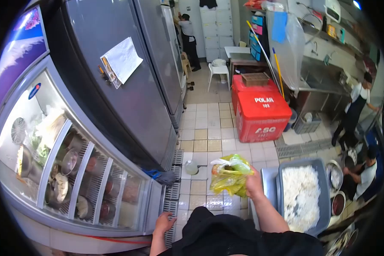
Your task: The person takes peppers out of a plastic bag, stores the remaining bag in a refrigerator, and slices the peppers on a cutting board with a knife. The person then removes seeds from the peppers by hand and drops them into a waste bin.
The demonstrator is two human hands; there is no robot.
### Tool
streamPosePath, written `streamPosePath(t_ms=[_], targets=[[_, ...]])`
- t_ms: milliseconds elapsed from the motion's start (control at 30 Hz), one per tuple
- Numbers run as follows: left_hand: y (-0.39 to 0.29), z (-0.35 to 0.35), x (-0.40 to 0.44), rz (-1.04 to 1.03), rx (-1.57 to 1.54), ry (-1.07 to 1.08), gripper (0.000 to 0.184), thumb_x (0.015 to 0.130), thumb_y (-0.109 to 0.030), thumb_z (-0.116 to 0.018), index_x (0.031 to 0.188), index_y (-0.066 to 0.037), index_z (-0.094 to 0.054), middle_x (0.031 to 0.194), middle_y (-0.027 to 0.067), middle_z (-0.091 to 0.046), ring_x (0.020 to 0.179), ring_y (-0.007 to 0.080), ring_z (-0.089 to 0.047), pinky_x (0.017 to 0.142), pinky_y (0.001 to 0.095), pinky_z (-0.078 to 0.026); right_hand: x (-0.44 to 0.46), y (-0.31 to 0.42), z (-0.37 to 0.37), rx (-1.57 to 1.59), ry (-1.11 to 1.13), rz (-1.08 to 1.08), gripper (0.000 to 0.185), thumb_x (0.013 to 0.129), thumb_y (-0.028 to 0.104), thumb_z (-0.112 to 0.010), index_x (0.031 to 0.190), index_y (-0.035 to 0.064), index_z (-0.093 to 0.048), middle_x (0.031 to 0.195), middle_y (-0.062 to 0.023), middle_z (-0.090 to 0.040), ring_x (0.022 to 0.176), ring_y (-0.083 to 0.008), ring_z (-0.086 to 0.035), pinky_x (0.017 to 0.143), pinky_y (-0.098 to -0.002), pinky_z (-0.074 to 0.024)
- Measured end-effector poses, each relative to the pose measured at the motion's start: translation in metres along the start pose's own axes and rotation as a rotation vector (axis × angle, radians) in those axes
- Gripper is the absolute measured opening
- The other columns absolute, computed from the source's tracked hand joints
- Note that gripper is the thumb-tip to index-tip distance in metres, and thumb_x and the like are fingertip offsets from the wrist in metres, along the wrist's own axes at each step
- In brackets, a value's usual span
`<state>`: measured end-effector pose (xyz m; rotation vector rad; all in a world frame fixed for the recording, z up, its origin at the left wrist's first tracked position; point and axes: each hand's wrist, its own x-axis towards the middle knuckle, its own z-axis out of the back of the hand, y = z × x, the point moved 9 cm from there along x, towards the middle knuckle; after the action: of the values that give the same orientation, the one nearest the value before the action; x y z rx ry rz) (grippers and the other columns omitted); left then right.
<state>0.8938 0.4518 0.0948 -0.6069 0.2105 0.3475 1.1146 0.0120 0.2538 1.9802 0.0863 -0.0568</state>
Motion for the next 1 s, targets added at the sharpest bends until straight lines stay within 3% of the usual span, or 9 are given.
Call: streamPosePath(t_ms=[233,300,433,533,600,733,800,933,1000], targets=[[-0.019,-0.029,0.142,0.059,0.000,0.073,0.049,0.090,-0.041,-0.083,0.125,-0.007,-0.077,0.132,0.0193,-0.073,0.128,0.0385,-0.066,0.110,0.0472,-0.053,0.149,0.020,-0.004,0.020,0.019,0.021,0.028,0.106,0.009,-0.060,0.131,-0.0006,-0.070,0.120,-0.0109,-0.075,0.105,-0.0208,-0.074,0.092,-0.0357,-0.0604],[-0.049,-0.013,0.213,-0.087,-0.023,0.001,0.054,0.089,-0.040,-0.083,0.131,-0.008,-0.074,0.132,0.0198,-0.073,0.124,0.0378,-0.069,0.107,0.0461,-0.054,0.191,0.020,0.018,-0.027,-0.061,-0.004,0.028,0.106,0.010,-0.061,0.131,-0.0005,-0.070,0.120,-0.0111,-0.075,0.104,-0.0207,-0.074,0.092,-0.0356,-0.0605],[-0.167,0.045,0.365,-0.172,-0.237,0.035,0.062,0.090,-0.037,-0.085,0.139,-0.005,-0.066,0.133,0.0187,-0.072,0.109,0.0328,-0.075,0.100,0.0431,-0.058,0.256,0.060,0.024,0.019,-0.200,0.036,0.030,0.108,0.010,-0.061,0.133,-0.0011,-0.071,0.118,-0.0106,-0.075,0.103,-0.0180,-0.072,0.089,-0.0340,-0.0592],[-0.311,0.089,0.462,-0.361,-0.318,0.110,0.070,0.091,-0.036,-0.086,0.147,-0.004,-0.059,0.134,0.0176,-0.072,0.111,0.0328,-0.074,0.100,0.0443,-0.058,0.306,0.073,0.069,-0.038,-0.304,0.093,0.030,0.108,0.014,-0.062,0.132,-0.0006,-0.072,0.119,-0.0102,-0.075,0.103,-0.0175,-0.072,0.090,-0.0341,-0.0590],[-0.416,0.101,0.499,-0.633,-0.344,0.175,0.082,0.091,-0.036,-0.086,0.156,-0.005,-0.049,0.142,0.0184,-0.067,0.119,0.0345,-0.071,0.104,0.0451,-0.056,0.338,0.095,0.089,-0.036,-0.399,0.140,0.029,0.108,0.016,-0.062,0.129,-0.0006,-0.073,0.117,-0.0088,-0.075,0.102,-0.0166,-0.072,0.090,-0.0339,-0.0583],[-0.604,0.097,0.516,-1.067,-0.326,0.419,0.105,0.085,-0.040,-0.090,0.167,-0.008,-0.033,0.167,0.0255,-0.039,0.154,0.0385,-0.043,0.125,0.0466,-0.038,0.390,0.120,0.127,-0.140,-0.511,0.228,0.028,0.107,0.016,-0.064,0.126,-0.0008,-0.074,0.115,-0.0078,-0.076,0.101,-0.0153,-0.071,0.088,-0.0328,-0.0572],[-0.668,0.083,0.522,-1.302,-0.259,0.381,0.122,0.080,-0.048,-0.092,0.172,-0.010,-0.022,0.173,0.0273,-0.026,0.161,0.0428,-0.029,0.130,0.0518,-0.028,0.417,0.137,0.123,-0.164,-0.521,0.212,0.026,0.105,0.014,-0.065,0.124,-0.0006,-0.075,0.113,-0.0076,-0.076,0.100,-0.0148,-0.070,0.088,-0.0325,-0.0570],[-0.748,0.045,0.578,-1.377,-0.148,0.300,0.125,0.079,-0.055,-0.091,0.171,-0.009,-0.020,0.173,0.0268,-0.025,0.161,0.0459,-0.025,0.131,0.0573,-0.022,0.517,0.127,0.147,-0.424,-0.475,0.175,0.023,0.100,0.010,-0.067,0.117,-0.0004,-0.078,0.111,-0.0081,-0.077,0.099,-0.0147,-0.070,0.086,-0.0314,-0.0559],[-0.772,0.027,0.617,-1.411,-0.081,0.277,0.129,0.076,-0.055,-0.093,0.173,-0.012,-0.019,0.174,0.0267,-0.022,0.160,0.0485,-0.025,0.130,0.0612,-0.020,0.581,0.132,0.122,-0.464,-0.367,0.276,0.023,0.098,0.007,-0.065,0.115,-0.0004,-0.078,0.105,-0.0067,-0.077,0.094,-0.0151,-0.069,0.083,-0.0309,-0.0553]])
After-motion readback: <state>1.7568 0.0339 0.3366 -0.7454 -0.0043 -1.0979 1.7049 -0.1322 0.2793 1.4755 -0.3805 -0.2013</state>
